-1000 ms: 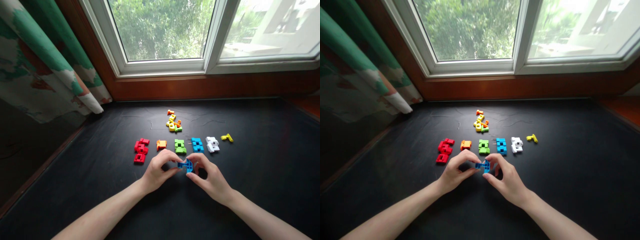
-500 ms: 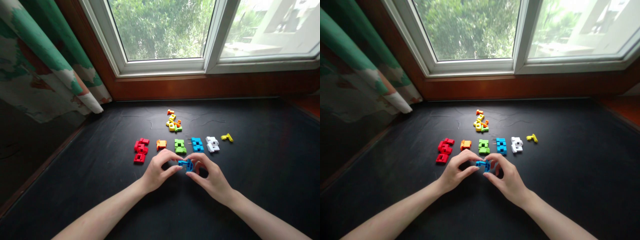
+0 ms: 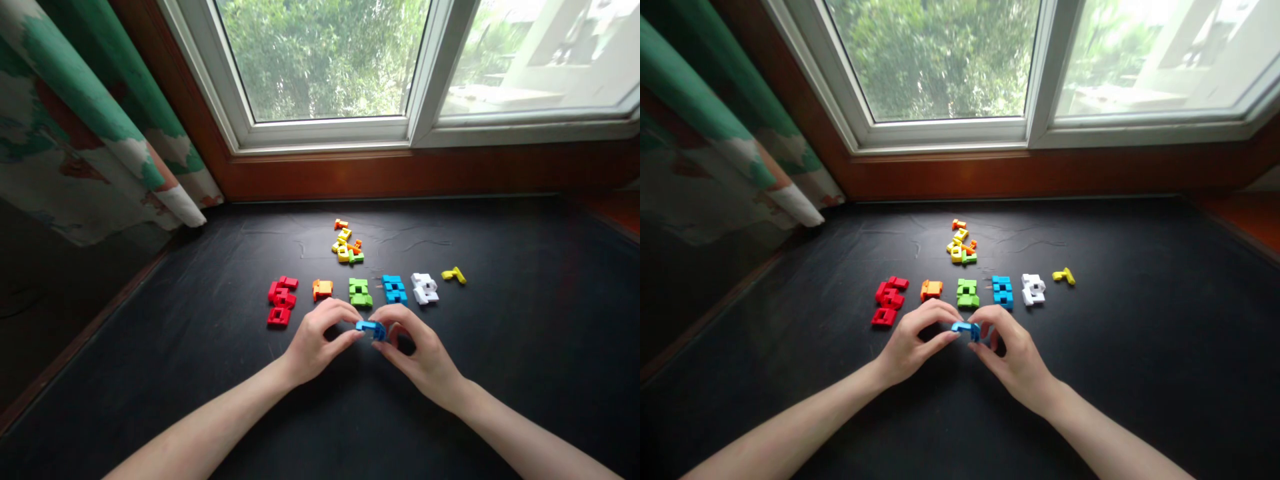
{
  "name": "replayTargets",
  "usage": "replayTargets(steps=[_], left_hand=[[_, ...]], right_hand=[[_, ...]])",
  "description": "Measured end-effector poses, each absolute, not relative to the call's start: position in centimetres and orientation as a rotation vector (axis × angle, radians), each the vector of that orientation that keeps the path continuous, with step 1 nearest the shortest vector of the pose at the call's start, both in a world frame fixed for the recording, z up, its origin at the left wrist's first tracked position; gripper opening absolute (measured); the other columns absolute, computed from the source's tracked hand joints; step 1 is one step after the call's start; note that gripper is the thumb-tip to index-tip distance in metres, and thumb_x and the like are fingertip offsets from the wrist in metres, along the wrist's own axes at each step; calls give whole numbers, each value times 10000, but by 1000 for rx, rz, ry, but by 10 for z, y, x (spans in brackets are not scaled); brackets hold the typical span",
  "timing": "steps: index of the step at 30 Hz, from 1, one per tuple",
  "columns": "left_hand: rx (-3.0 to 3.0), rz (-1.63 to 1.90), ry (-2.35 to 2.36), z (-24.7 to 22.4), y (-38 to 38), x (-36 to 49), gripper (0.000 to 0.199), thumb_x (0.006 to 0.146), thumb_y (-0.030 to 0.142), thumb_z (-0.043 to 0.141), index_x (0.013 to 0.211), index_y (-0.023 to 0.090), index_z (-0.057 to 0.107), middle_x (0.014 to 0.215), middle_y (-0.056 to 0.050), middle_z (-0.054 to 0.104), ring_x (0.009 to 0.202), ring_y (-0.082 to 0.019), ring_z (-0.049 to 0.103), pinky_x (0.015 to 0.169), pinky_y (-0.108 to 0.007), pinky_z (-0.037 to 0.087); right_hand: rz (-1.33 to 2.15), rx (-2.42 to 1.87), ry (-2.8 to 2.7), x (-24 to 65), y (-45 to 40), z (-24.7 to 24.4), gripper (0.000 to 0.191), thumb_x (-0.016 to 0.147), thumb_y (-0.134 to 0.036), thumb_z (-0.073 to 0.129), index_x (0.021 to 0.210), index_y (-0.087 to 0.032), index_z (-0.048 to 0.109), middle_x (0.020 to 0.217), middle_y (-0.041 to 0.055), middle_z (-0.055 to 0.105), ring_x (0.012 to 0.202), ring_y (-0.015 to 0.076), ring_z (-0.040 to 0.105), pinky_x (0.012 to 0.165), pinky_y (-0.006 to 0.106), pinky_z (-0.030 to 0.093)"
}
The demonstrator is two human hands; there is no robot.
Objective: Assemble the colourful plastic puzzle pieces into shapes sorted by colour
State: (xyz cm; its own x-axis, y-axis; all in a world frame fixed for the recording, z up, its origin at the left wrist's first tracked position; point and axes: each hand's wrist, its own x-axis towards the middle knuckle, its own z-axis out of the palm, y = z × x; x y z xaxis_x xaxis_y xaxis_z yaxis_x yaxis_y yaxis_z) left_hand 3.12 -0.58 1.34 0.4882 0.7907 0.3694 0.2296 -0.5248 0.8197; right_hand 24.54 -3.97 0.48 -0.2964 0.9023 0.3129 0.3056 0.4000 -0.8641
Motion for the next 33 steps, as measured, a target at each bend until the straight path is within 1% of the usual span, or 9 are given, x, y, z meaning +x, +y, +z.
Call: replayTargets(steps=[5,9,13,17,20,27,33], left_hand=[[2024,1039,812,14,-6,31,80,879,130,662,952,138,693,974,-99,686,950,-207,656,866,-321,531],[2022,1082,806,14,-6,31,108,862,88,657,950,144,688,967,-88,673,944,-199,655,853,-307,537],[2080,1092,789,14,-7,31,122,859,83,655,953,156,685,975,-85,660,928,-191,657,843,-300,545],[2205,1101,758,11,-8,31,103,868,105,658,948,168,670,993,-88,655,922,-185,656,820,-290,557],[2299,1116,753,9,-8,30,97,879,117,656,955,177,665,988,-84,661,913,-184,655,799,-291,563],[2392,1163,774,7,-8,31,90,884,124,654,954,179,670,978,-88,672,893,-190,660,766,-301,571],[2425,1149,783,10,-8,30,78,900,144,642,960,183,674,979,-89,679,890,-188,664,761,-298,574]], right_hand=[[925,-1090,-1797,244,-40,5,204,890,-173,608,1075,-235,549,1000,42,628,754,158,616,650,282,541],[959,-1124,-1793,246,-41,6,200,906,-225,605,1097,-233,547,995,37,634,738,152,614,660,275,538],[995,-1119,-1821,249,-40,7,163,953,-304,550,1101,-234,550,978,34,647,741,157,616,680,278,524],[1025,-1134,-1820,250,-40,6,176,967,-354,525,1088,-229,553,963,40,650,782,177,625,693,285,514],[1039,-1145,-1814,250,-41,6,190,962,-374,533,1075,-222,550,937,36,642,750,171,612,680,282,506],[1047,-1136,-1818,250,-41,8,210,941,-372,565,1077,-213,547,931,32,628,725,153,592,669,267,503],[1033,-1125,-1815,249,-39,10,195,914,-326,604,1066,-216,549,939,25,636,714,141,595,659,253,514]])
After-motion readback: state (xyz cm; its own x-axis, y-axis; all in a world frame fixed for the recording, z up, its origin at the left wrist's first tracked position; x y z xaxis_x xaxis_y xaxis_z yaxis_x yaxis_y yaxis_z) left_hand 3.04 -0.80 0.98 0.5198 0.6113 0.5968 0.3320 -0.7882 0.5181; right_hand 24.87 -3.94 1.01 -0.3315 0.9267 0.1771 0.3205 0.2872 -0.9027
